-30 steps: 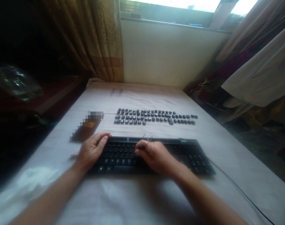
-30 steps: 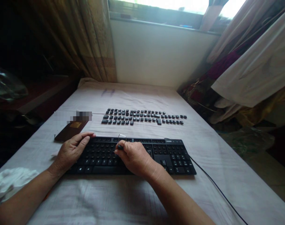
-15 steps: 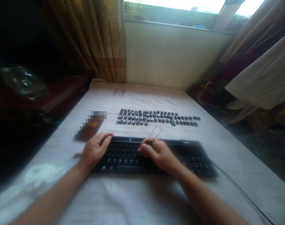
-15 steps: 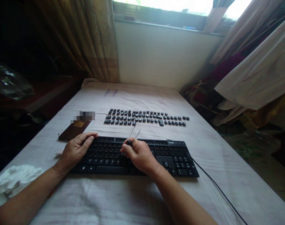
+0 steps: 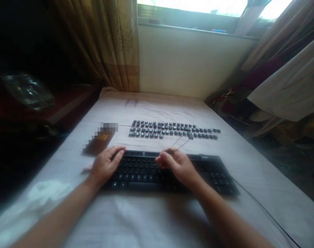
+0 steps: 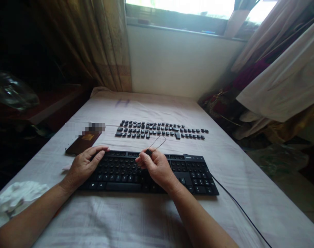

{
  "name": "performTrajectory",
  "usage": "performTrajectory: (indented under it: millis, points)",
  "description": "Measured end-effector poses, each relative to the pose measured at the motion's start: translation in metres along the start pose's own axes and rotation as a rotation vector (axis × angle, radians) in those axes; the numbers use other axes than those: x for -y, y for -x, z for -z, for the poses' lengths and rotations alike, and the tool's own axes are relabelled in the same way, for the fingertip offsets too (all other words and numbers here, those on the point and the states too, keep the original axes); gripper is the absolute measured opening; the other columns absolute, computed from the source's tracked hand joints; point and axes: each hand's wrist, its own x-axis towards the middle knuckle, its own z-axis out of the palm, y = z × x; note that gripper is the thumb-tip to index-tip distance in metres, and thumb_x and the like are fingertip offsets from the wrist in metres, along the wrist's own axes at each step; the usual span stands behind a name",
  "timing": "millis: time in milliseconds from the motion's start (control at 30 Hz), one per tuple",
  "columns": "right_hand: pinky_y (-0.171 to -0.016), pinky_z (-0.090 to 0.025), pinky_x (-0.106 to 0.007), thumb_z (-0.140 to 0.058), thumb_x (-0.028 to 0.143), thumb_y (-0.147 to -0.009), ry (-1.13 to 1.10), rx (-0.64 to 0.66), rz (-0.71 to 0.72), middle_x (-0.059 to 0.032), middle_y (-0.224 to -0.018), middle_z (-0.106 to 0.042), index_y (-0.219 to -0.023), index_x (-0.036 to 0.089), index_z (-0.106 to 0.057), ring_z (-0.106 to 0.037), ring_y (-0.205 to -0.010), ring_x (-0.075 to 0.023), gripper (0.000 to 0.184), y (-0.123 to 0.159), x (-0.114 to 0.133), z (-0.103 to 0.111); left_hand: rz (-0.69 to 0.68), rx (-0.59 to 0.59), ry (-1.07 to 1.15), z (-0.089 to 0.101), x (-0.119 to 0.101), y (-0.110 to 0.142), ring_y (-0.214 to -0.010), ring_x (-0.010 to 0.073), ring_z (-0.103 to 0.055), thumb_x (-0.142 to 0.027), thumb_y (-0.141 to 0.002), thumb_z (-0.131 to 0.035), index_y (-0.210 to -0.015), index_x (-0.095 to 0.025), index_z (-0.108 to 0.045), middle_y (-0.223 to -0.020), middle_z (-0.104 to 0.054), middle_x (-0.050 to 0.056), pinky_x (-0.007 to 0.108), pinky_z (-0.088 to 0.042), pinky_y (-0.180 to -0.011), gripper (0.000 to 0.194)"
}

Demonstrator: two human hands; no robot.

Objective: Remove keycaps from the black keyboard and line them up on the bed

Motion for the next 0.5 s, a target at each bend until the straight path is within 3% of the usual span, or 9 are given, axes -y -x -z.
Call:
performTrajectory:
  millis: [133,267,400,500]
  points:
    - [-0.073,-0.052,-0.030,-0.050,0.037,-0.093,0.248,0.014,0.151,-0.0036,-0.074,-0.071,-0.080,0.019,-0.062,-0.066,-0.072,-0.0160,0.026,0.004,0.008,0.000,-0.005,0.000,-0.007,0.001,0.000,0.000,-0.099,0.0244,-0.071,-0.048,-0.093,-0.047,-0.103,-0.021,-0.073,-0.103,-0.077,0.007,0.036,-0.055,-0.092,0.038]
    - [-0.068,-0.050,-0.027,-0.045,0.021,-0.092,0.475,0.107,0.228,-0.0022,-0.077,-0.070,-0.095,0.019,-0.067,-0.065,-0.069,-0.0151,0.022,0.008,0.013,-0.005,-0.007,0.002,-0.014,0.000,0.001,-0.001,-0.099,0.0242,-0.071,-0.047,-0.093,-0.047,-0.103,-0.021,-0.073,-0.104,-0.077,0.007,0.036,-0.054,-0.092,0.038]
    - [-0.080,-0.050,-0.031,-0.059,0.026,-0.089,0.818,0.151,0.212,-0.0081,-0.096,-0.074,-0.095,0.019,-0.073,-0.069,-0.088,-0.0209,0.017,0.011,0.013,-0.016,-0.008,0.002,-0.021,0.000,0.001,-0.001,-0.099,0.0241,-0.070,-0.047,-0.093,-0.046,-0.103,-0.021,-0.072,-0.104,-0.077,0.007,0.037,-0.054,-0.092,0.038]
    - [-0.075,-0.051,-0.030,-0.066,0.029,-0.087,1.022,0.207,0.133,-0.0088,-0.095,-0.074,-0.097,0.021,-0.076,-0.070,-0.083,-0.0221,0.016,0.011,0.013,-0.022,-0.008,0.007,-0.025,0.000,0.000,0.000,-0.100,0.0240,-0.070,-0.047,-0.093,-0.046,-0.103,-0.022,-0.072,-0.105,-0.077,0.006,0.037,-0.054,-0.093,0.037]
